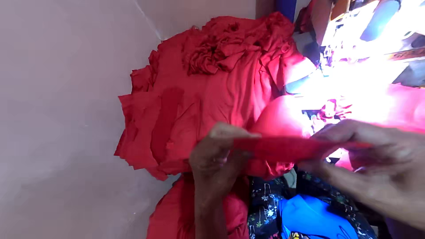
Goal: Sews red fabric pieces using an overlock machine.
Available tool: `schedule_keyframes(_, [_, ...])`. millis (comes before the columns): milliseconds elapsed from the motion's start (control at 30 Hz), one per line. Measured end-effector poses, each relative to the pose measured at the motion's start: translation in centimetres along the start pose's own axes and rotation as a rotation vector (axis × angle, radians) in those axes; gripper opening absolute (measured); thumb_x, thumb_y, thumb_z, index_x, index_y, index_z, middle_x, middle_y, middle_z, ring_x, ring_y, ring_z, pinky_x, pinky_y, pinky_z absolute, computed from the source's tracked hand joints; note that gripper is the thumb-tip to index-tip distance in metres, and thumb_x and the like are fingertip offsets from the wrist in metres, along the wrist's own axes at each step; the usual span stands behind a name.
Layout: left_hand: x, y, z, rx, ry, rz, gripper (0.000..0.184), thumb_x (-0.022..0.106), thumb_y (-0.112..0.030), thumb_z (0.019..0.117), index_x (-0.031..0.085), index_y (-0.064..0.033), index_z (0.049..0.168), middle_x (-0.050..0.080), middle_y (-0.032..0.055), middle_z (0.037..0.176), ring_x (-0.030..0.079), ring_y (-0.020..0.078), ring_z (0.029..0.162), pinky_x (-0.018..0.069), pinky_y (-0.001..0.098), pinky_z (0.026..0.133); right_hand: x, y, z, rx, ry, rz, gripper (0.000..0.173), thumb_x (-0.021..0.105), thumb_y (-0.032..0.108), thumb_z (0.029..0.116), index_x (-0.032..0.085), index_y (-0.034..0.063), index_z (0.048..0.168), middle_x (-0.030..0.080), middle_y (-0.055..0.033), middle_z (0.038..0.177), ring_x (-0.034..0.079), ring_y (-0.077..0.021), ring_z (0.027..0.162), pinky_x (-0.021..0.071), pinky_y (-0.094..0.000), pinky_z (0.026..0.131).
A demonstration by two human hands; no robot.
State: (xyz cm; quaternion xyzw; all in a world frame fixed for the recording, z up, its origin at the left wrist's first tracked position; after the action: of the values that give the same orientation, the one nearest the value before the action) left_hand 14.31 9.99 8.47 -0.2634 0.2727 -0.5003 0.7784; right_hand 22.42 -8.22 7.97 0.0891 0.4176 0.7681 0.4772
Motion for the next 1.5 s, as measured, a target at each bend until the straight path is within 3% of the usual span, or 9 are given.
schedule_keyframes(233, [2.0, 5.9, -11.3, -0.356, -0.002, -0.121, 0.016, 0.062, -0.031, 0.1013, 0.071, -0.0178, 0.098, 0.067, -0.0151, 0.091, 0.061, -0.0108, 0.087, 0.0503, 0.0095, 0.079, 4.1, -4.7, -7.0, 0.282, 0.267, 0.094, 0.026, 0.069, 0.015, 0.0952, 0.07, -0.0105, 0.097, 0.072, -0.0165, 0.087, 0.065, -0.0014, 0.081, 0.0503, -0.016, 0.079])
schedule_keyframes(367, [2.9, 7.2, -14.0, -0.441, -0.029, -0.174, 0.017, 0.063, -0.029, 0.1003, 0.073, -0.0158, 0.101, 0.069, -0.0124, 0.093, 0.063, -0.0085, 0.088, 0.0522, 0.0107, 0.08, 5.0, -6.3, -8.7, 0.302, 0.252, 0.158, 0.019, 0.07, 0.013, 0.0918, 0.069, -0.0067, 0.094, 0.07, -0.0135, 0.081, 0.063, -0.0002, 0.074, 0.0483, -0.0129, 0.07])
schedule_keyframes(500, [2.4, 8.7, -12.6, -0.424, -0.159, -0.017, 0.01, 0.071, -0.014, 0.0941, 0.073, -0.0049, 0.09, 0.069, -0.0044, 0.094, 0.064, -0.0017, 0.091, 0.0557, 0.0156, 0.08, 3.9, -9.8, -7.7, 0.361, 0.107, 0.101, 0.022, 0.065, 0.025, 0.0971, 0.07, 0.0043, 0.094, 0.065, 0.005, 0.077, 0.056, 0.009, 0.066, 0.0466, -0.0082, 0.059])
schedule_keyframes(633, [2.4, 10.4, -10.1, -0.438, -0.296, 0.15, 0.01, 0.068, 0.001, 0.0872, 0.071, 0.0089, 0.093, 0.071, 0.0049, 0.086, 0.068, -0.0003, 0.081, 0.0582, 0.0162, 0.077, 2.9, -12.9, -6.6, 0.567, -0.006, 0.01, 0.015, 0.065, 0.022, 0.0953, 0.069, 0.0091, 0.101, 0.068, 0.0112, 0.082, 0.063, 0.0098, 0.072, 0.0535, -0.01, 0.066])
schedule_keyframes(800, [2.7, 11.6, -8.6, -0.47, -0.29, 0.346, 0.016, 0.069, -0.001, 0.0871, 0.072, 0.0092, 0.098, 0.072, 0.0081, 0.083, 0.066, -0.0031, 0.07, 0.0551, 0.0121, 0.068, 2.8, -15.0, -5.5, 0.557, -0.011, -0.094, 0.014, 0.064, 0.027, 0.0935, 0.068, 0.0133, 0.093, 0.063, 0.0103, 0.072, 0.06, 0.0062, 0.065, 0.0503, -0.0136, 0.06])
schedule_keyframes(1000, [2.9, 11.3, -8.2, -0.45, -0.264, 0.52, 0.021, 0.071, -0.006, 0.088, 0.073, 0.006, 0.106, 0.07, 0.0105, 0.086, 0.061, -0.001, 0.067, 0.051, 0.0114, 0.063, 3.2, -15.7, -5.6, 0.569, 0.042, -0.147, 0.026, 0.065, 0.029, 0.0943, 0.066, 0.0068, 0.109, 0.069, 0.0038, 0.087, 0.065, 0.0027, 0.076, 0.0548, -0.0159, 0.069])
schedule_keyframes(1200, [3.7, 11.4, -6.7, -0.394, -0.12, 0.766, 0.026, 0.079, -0.017, 0.0844, 0.079, -0.0052, 0.107, 0.066, 0.0164, 0.108, 0.065, 0.0181, 0.087, 0.0534, 0.0262, 0.074, 3.7, -12.8, -3.1, 0.411, 0.178, -0.528, 0.035, 0.07, 0.015, 0.0903, 0.066, 0.0021, 0.123, 0.064, -0.024, 0.112, 0.064, -0.0417, 0.104, 0.0519, -0.058, 0.083])
schedule_keyframes(1433, [4.0, 9.5, -7.4, -0.21, -0.215, 0.751, 0.014, 0.075, -0.011, 0.0821, 0.076, 0.0013, 0.088, 0.071, 0.0173, 0.101, 0.068, 0.0202, 0.099, 0.0532, 0.024, 0.09, 5.7, -11.1, -1.0, 0.195, 0.401, -0.544, 0.026, 0.059, 0.021, 0.0981, 0.075, 0.0147, 0.117, 0.063, -0.02, 0.129, 0.057, -0.0386, 0.124, 0.0472, -0.0519, 0.095])
schedule_keyframes(1500, [4.2, 8.7, -7.5, -0.189, -0.235, 0.615, 0.011, 0.068, -0.004, 0.0852, 0.071, 0.005, 0.091, 0.072, 0.0157, 0.099, 0.068, 0.0151, 0.102, 0.0527, 0.0217, 0.093, 5.5, -11.1, -1.1, 0.095, 0.369, -0.524, 0.02, 0.059, 0.027, 0.0969, 0.075, 0.0168, 0.1, 0.065, -0.0124, 0.121, 0.06, -0.0319, 0.114, 0.0487, -0.0491, 0.088])
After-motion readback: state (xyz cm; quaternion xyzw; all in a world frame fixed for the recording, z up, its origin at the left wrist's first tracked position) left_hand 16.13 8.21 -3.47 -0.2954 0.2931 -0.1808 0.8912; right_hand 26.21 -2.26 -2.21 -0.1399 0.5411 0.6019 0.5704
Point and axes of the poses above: each hand's wrist, its own z-axis towards the middle knuckle, its own x-axis out of the palm, y = z × x, the point moved 9 cm from there along z, towards the middle knuckle
